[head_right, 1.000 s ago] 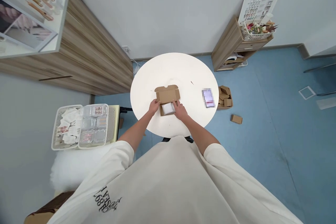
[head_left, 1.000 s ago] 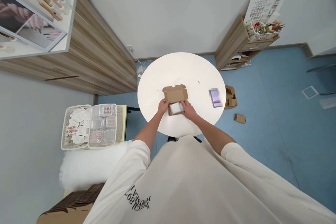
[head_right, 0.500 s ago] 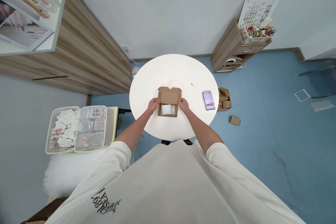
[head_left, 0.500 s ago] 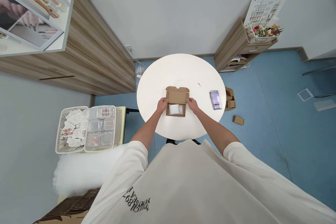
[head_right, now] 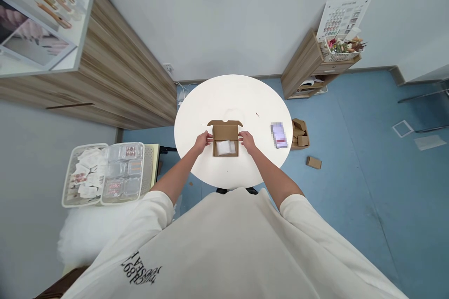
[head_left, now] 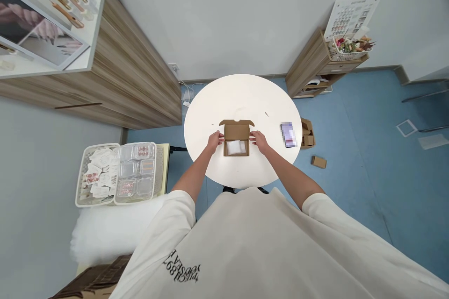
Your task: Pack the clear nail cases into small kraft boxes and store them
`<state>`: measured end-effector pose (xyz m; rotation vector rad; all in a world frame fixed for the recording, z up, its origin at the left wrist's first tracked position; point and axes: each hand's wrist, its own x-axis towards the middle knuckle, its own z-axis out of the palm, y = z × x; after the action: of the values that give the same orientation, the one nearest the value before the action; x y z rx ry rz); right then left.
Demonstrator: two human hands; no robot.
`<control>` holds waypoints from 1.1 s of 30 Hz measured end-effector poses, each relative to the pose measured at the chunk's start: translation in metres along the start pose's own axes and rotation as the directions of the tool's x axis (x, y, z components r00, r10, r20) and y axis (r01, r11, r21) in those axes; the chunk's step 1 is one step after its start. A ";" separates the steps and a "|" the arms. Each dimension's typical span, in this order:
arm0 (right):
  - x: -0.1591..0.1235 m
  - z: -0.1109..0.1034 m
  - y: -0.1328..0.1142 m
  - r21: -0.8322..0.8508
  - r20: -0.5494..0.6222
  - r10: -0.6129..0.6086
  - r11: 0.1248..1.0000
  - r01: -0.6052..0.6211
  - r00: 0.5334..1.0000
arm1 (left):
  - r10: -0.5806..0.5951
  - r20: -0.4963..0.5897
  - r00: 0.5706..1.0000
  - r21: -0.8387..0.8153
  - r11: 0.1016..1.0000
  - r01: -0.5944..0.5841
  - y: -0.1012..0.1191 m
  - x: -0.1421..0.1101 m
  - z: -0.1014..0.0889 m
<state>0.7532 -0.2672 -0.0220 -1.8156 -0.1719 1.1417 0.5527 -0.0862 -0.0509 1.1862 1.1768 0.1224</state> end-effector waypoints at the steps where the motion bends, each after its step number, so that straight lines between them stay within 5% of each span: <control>1: -0.001 -0.002 -0.001 0.014 0.021 0.019 1.000 -0.019 1.000 | -0.012 0.012 1.000 -0.010 1.000 0.012 0.001 -0.002 -0.002; 8: -0.015 -0.012 -0.007 -0.113 0.202 0.010 0.994 0.013 0.979 | -0.067 0.226 0.972 -0.092 0.992 0.089 0.006 -0.022 -0.017; 15: -0.031 -0.017 -0.008 -0.174 0.277 0.011 0.984 0.038 0.961 | -0.115 0.314 0.943 -0.094 0.984 0.151 0.010 -0.042 -0.028; 20: -0.039 -0.012 -0.008 -0.123 0.284 -0.030 0.990 0.068 0.958 | -0.077 0.261 0.962 -0.053 0.994 0.094 0.007 -0.048 -0.027; 27: -0.050 -0.005 0.014 -0.240 0.267 -0.109 0.955 0.175 0.957 | 0.074 0.210 0.975 0.284 0.949 -0.133 -0.022 -0.063 -0.019; 33: -0.050 -0.002 0.064 -0.511 0.265 -0.281 0.770 0.382 0.922 | 0.262 0.102 0.960 0.532 0.801 -0.275 -0.060 -0.079 -0.001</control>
<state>0.7054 -0.3308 -0.0395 -2.0634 -0.9882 1.0514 0.4877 -0.1611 -0.0459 1.8566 1.0425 -0.0180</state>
